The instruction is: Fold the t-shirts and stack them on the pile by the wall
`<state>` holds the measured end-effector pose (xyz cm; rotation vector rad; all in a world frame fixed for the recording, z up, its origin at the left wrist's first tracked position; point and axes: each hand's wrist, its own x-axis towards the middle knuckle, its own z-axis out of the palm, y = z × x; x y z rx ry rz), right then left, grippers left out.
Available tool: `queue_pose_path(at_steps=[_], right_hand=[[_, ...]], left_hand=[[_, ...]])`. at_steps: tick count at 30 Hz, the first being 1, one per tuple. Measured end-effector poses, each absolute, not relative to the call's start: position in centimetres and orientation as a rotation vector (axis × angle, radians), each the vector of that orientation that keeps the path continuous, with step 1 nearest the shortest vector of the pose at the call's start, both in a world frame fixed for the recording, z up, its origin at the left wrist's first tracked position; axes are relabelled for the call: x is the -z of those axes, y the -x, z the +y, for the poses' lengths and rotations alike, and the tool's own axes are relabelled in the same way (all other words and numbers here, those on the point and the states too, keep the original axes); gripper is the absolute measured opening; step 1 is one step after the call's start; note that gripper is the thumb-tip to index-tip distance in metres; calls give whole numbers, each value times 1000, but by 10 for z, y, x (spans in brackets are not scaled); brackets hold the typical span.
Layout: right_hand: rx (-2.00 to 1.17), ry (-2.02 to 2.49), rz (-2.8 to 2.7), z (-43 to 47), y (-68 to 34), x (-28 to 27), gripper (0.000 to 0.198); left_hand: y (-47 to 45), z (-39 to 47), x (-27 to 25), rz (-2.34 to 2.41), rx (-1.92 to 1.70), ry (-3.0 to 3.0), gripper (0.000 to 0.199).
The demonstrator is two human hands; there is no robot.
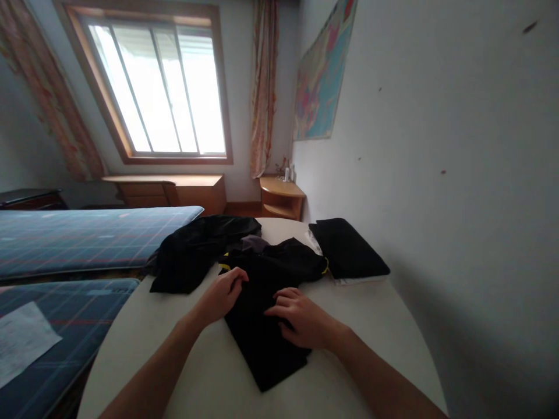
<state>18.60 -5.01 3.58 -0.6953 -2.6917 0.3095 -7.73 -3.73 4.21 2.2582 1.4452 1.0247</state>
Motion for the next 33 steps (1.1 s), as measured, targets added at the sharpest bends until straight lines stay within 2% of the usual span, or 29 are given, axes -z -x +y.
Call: queue_pose_path(at_steps=[3, 7, 10, 16, 23, 25, 28, 29, 33], right_hand=[[-333, 685, -2606, -42, -200, -42, 25], [-442, 748, -2287, -38, -227, -59, 17], [-575, 840, -2040, -40, -256, -66, 11], [-756, 1125, -1764, -62, -322, -52, 28], [-986, 1221, -2262, -111, -329, -63, 52], [-949, 1151, -2352, -120, -317, -74, 50], [-886, 1134, -2423, -127, -300, -83, 36], [-886, 1168, -2448, -129, -296, -83, 36], [-881, 1332, -2511, -137, -286, -74, 61]], left_hand=[[83, -35, -47, 1517, -1156, -2165, 19], [91, -36, -59, 1379, -1389, -1864, 19], [101, -43, -67, 1221, -1397, -1686, 24], [146, -77, -61, 1337, -1067, -1721, 39], [159, -127, -53, 1488, -260, -1851, 47], [146, -134, -56, 1522, -174, -1980, 39], [126, -140, -59, 1480, -163, -2170, 30], [121, -141, -58, 1447, -169, -2203, 36], [109, -143, -47, 1481, -199, -2225, 72]])
